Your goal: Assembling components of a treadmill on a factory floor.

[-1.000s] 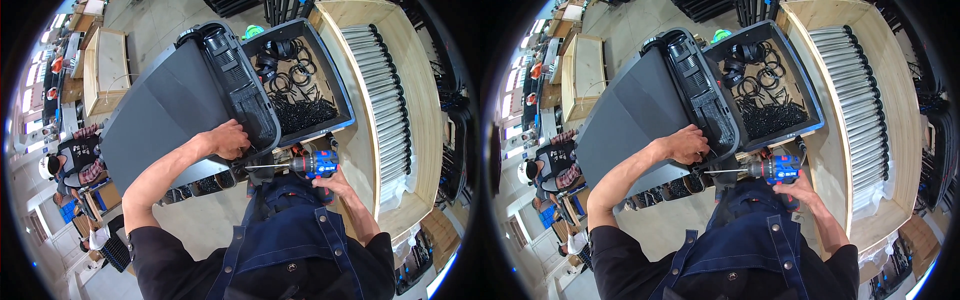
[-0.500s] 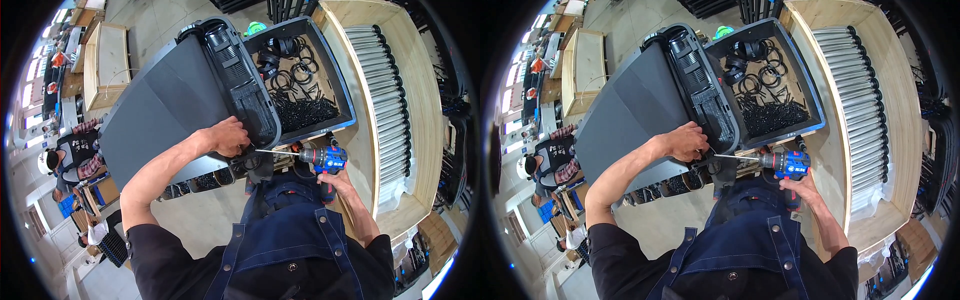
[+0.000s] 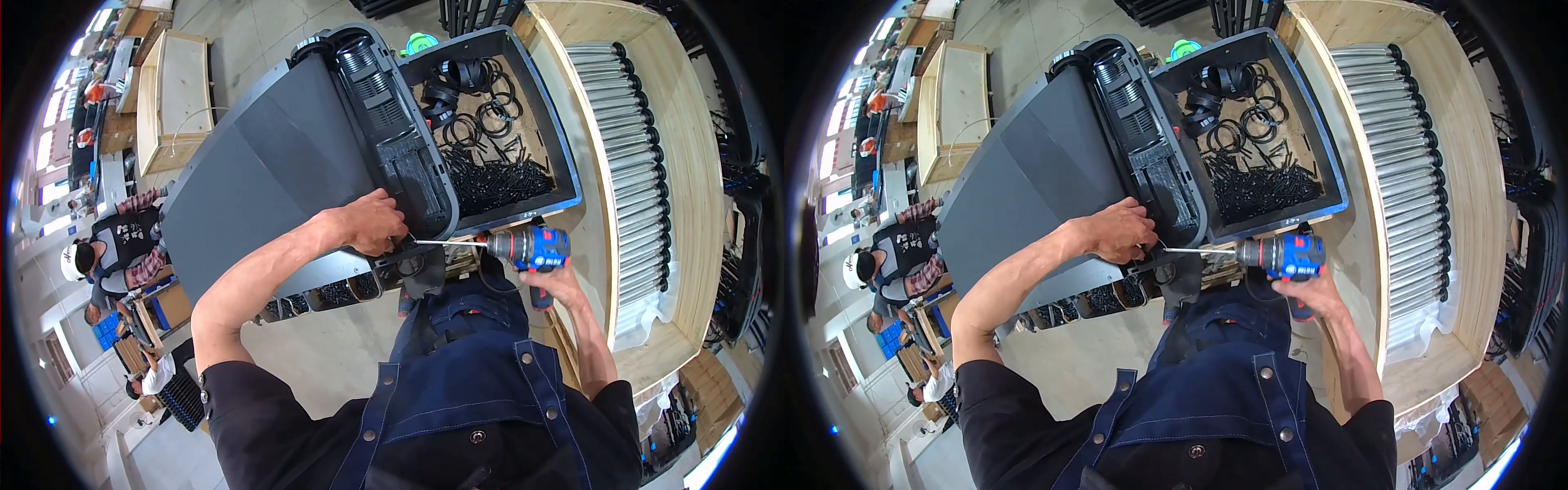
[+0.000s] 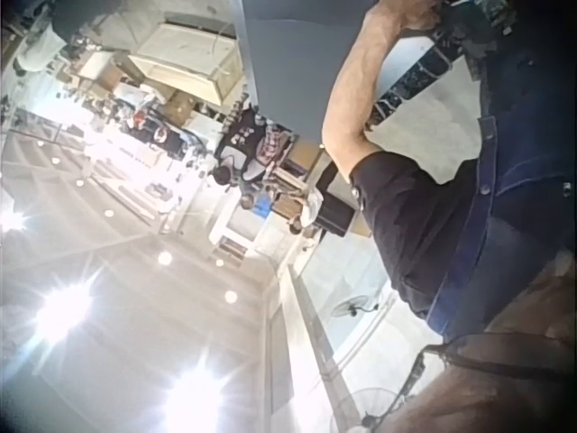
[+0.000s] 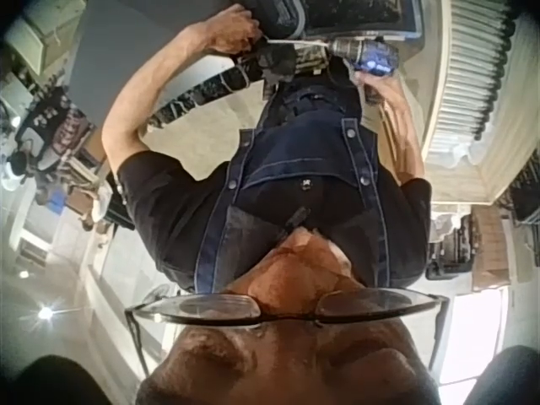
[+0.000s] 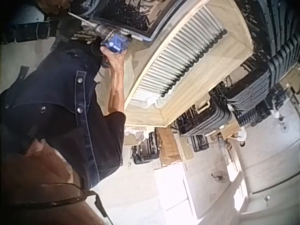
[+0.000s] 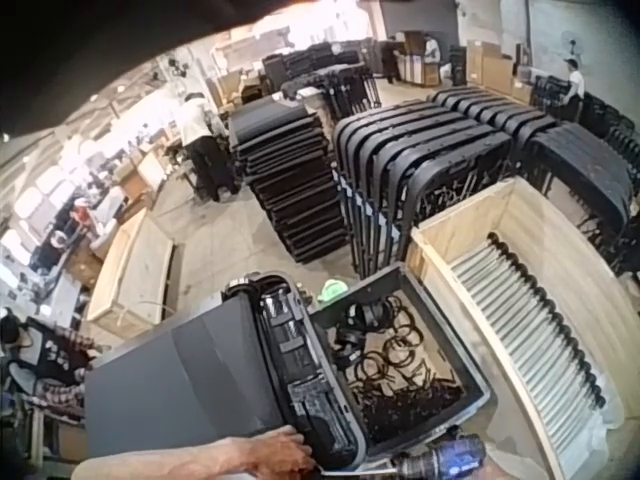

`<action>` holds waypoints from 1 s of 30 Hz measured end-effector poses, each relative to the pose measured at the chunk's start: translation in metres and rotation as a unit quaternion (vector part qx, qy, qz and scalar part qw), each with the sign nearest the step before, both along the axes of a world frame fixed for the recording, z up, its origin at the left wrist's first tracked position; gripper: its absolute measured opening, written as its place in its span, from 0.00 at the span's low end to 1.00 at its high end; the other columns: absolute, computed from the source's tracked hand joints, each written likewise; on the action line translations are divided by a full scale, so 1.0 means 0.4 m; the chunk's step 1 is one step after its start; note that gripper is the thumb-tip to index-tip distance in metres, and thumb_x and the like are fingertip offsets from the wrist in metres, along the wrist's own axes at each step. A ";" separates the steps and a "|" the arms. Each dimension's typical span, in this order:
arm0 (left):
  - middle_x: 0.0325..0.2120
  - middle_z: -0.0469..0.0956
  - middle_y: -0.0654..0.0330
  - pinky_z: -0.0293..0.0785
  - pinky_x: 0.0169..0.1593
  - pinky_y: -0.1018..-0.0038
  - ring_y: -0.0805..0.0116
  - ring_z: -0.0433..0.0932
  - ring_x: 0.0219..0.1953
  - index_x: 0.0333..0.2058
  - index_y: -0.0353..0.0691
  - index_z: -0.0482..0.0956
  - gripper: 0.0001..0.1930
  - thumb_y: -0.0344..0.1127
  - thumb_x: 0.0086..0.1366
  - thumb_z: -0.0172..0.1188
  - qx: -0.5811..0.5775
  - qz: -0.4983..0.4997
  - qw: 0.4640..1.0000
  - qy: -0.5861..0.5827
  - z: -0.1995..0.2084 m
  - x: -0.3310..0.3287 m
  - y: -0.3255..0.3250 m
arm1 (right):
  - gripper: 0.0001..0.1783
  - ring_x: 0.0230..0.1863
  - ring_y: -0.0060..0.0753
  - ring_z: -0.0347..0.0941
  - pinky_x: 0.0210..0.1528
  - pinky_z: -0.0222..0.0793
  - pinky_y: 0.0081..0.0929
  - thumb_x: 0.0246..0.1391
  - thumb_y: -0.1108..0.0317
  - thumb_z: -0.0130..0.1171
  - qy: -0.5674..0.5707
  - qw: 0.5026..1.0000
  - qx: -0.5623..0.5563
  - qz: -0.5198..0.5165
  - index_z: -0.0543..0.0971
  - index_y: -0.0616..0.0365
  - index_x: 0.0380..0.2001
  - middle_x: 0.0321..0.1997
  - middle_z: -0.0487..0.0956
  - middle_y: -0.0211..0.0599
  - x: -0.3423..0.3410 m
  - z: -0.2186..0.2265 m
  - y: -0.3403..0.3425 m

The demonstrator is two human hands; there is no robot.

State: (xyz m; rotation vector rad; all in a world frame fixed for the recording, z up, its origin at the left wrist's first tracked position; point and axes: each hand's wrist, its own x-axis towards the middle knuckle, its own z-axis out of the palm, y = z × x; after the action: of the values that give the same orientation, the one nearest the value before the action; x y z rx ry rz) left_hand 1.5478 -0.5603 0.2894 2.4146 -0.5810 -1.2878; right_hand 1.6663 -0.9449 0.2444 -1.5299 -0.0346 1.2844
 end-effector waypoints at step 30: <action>0.44 0.82 0.54 0.65 0.62 0.61 0.55 0.76 0.52 0.52 0.36 0.76 0.26 0.31 0.54 0.72 -0.035 0.054 0.998 -0.019 0.057 -0.007 0.014 | 0.23 0.31 0.24 0.77 0.31 0.76 0.27 0.43 0.71 0.75 0.019 0.992 0.037 0.123 0.79 0.58 0.44 0.32 0.80 0.30 0.146 0.045 0.129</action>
State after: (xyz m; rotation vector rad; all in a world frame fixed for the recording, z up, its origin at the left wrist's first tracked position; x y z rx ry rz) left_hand 1.5451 -0.5549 0.3122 2.3831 -0.4908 -1.1607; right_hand 1.7247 -0.8931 0.2626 -1.4701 -0.2495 1.4895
